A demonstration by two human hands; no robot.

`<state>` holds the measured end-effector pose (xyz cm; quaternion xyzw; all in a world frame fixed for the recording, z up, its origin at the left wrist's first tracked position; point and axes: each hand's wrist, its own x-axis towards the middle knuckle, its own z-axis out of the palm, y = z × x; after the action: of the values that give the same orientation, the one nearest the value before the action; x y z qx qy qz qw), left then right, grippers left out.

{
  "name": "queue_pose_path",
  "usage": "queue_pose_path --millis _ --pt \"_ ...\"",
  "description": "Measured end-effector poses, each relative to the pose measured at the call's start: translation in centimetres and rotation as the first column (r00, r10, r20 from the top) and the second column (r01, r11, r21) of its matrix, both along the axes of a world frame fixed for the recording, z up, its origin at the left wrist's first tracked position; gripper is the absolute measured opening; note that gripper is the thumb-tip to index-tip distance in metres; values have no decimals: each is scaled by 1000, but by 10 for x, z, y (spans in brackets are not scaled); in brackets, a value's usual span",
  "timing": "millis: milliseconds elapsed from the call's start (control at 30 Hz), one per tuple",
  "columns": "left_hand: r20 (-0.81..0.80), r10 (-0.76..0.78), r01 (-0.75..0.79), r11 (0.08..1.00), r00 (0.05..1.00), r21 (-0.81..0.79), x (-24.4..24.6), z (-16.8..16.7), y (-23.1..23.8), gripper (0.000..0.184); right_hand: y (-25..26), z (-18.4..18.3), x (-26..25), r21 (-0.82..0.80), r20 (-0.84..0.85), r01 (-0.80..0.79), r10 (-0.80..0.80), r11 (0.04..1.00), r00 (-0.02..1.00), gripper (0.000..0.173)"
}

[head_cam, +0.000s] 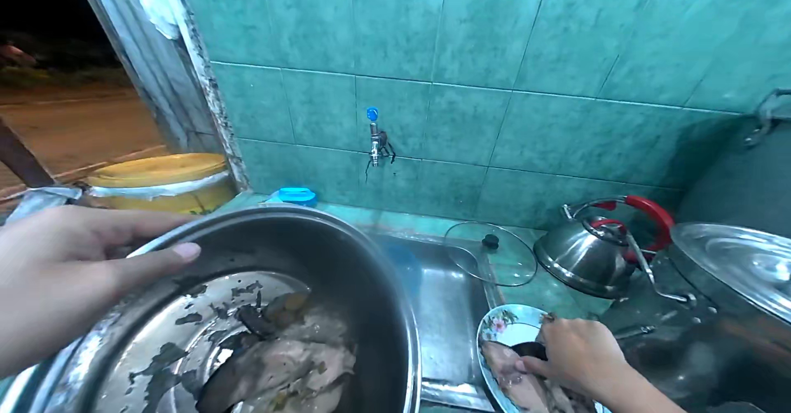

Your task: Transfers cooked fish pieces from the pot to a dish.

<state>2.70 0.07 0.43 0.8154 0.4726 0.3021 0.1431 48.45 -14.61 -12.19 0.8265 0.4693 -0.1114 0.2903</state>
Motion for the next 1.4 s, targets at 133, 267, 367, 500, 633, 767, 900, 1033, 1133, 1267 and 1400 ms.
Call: queue_pose_path --millis 133,267,367,500,633,767,900,1033,1133,1267,1400 --pt "-35 34 -35 999 999 -40 5 11 -13 19 1 16 -8 35 30 25 -26 999 999 52" --pt "-10 110 -111 992 994 -56 15 11 -24 18 -13 46 -6 269 141 -6 -33 963 989 35" --pt "-53 118 -121 991 992 -54 16 16 -30 17 -11 83 -16 484 94 -109 72 869 993 37" --pt "-57 119 -124 987 991 -100 27 21 -35 13 2 94 -71 724 101 -385 463 573 880 32" --pt "-65 104 -111 986 992 -125 35 26 -41 14 43 59 -156 777 307 -570 631 266 713 21" --pt "-111 115 -129 983 987 -129 40 28 -43 16 81 62 -223 574 67 -557 643 600 763 25" --pt "-141 143 -158 983 980 -98 43 27 -46 18 101 71 -250 346 -59 -621 677 703 734 24" --pt "-134 138 -152 983 981 -102 41 26 -45 19 96 87 -257 269 -57 -661 696 701 716 24" --pt "-130 140 -154 983 982 -104 39 25 -45 20 98 88 -260 209 -88 -681 707 701 701 28" --pt "-115 127 -138 985 985 -101 39 25 -44 19 103 76 -264 193 -187 -699 725 688 662 77" --pt "-105 116 -127 987 988 -101 39 25 -45 22 104 64 -274 205 -176 -690 720 694 672 87"
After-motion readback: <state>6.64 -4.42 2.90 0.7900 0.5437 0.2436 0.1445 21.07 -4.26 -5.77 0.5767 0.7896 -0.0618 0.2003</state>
